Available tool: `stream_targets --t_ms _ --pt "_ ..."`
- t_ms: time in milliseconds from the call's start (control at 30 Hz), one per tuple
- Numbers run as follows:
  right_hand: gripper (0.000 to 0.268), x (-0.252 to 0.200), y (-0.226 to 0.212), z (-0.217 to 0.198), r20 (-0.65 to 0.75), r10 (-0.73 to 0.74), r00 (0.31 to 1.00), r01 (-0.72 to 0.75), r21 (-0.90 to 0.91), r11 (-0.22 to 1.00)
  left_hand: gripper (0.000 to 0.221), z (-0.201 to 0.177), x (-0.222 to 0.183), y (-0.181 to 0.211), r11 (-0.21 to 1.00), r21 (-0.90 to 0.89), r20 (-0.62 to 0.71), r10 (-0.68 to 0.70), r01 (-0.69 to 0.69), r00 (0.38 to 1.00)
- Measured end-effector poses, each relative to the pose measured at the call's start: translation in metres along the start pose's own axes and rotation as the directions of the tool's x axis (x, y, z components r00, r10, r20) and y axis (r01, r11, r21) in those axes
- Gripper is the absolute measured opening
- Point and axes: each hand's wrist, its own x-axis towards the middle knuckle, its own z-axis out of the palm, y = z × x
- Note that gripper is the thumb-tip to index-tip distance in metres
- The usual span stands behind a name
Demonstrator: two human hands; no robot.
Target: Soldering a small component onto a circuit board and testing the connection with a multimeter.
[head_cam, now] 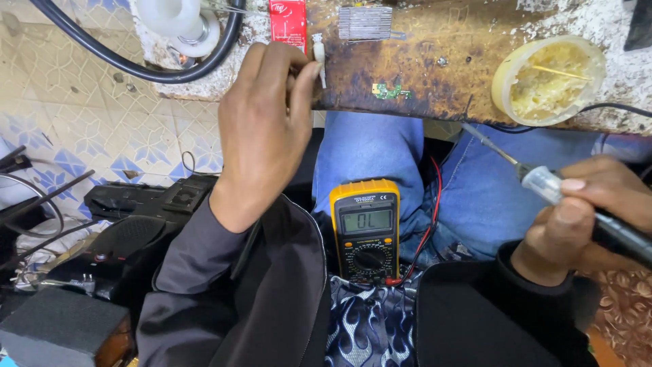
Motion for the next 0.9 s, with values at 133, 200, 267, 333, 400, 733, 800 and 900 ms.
stream_targets --t_ms 133,200,267,333,400,733,800,900 --pt "0.030 -0.004 0.005 -0.001 0.057 -0.024 0.998 0.022 0.026 0.999 0.021 0.014 0.002 -0.002 0.998 0.065 -0.024 -0.001 0.002 1.000" --pt "0.031 -0.005 0.005 0.001 -0.014 -0.026 1.000 0.027 0.034 0.999 0.025 0.017 0.002 -0.001 0.995 0.101 -0.027 -0.008 0.011 1.000" --pt "0.039 -0.004 -0.001 0.001 0.030 -0.008 1.000 0.007 0.026 1.000 0.028 0.018 0.003 0.002 0.994 0.106 -0.024 -0.010 0.012 1.000" --pt "0.041 -0.006 -0.003 0.008 -0.041 -0.003 0.999 0.005 0.036 0.999 0.025 0.019 0.003 0.006 0.991 0.129 -0.017 -0.031 0.033 0.999" --pt "0.044 -0.008 -0.001 0.018 -0.109 0.001 0.994 0.004 0.047 0.999 0.021 0.021 0.003 0.008 0.987 0.152 -0.012 -0.055 0.056 0.998" --pt "0.049 0.010 -0.013 0.057 -0.646 0.096 0.757 0.062 0.218 0.974 0.010 0.021 -0.008 0.019 0.985 0.068 -0.111 0.165 -0.158 0.980" --pt "0.048 0.007 -0.011 0.054 -0.675 0.136 0.725 0.067 0.265 0.962 0.009 0.024 -0.012 0.025 0.979 0.027 -0.120 0.202 -0.200 0.972" --pt "0.053 0.001 -0.005 0.048 -0.526 0.029 0.850 0.053 0.140 0.989 0.012 0.031 -0.021 0.038 0.951 -0.215 -0.099 0.206 -0.222 0.974"
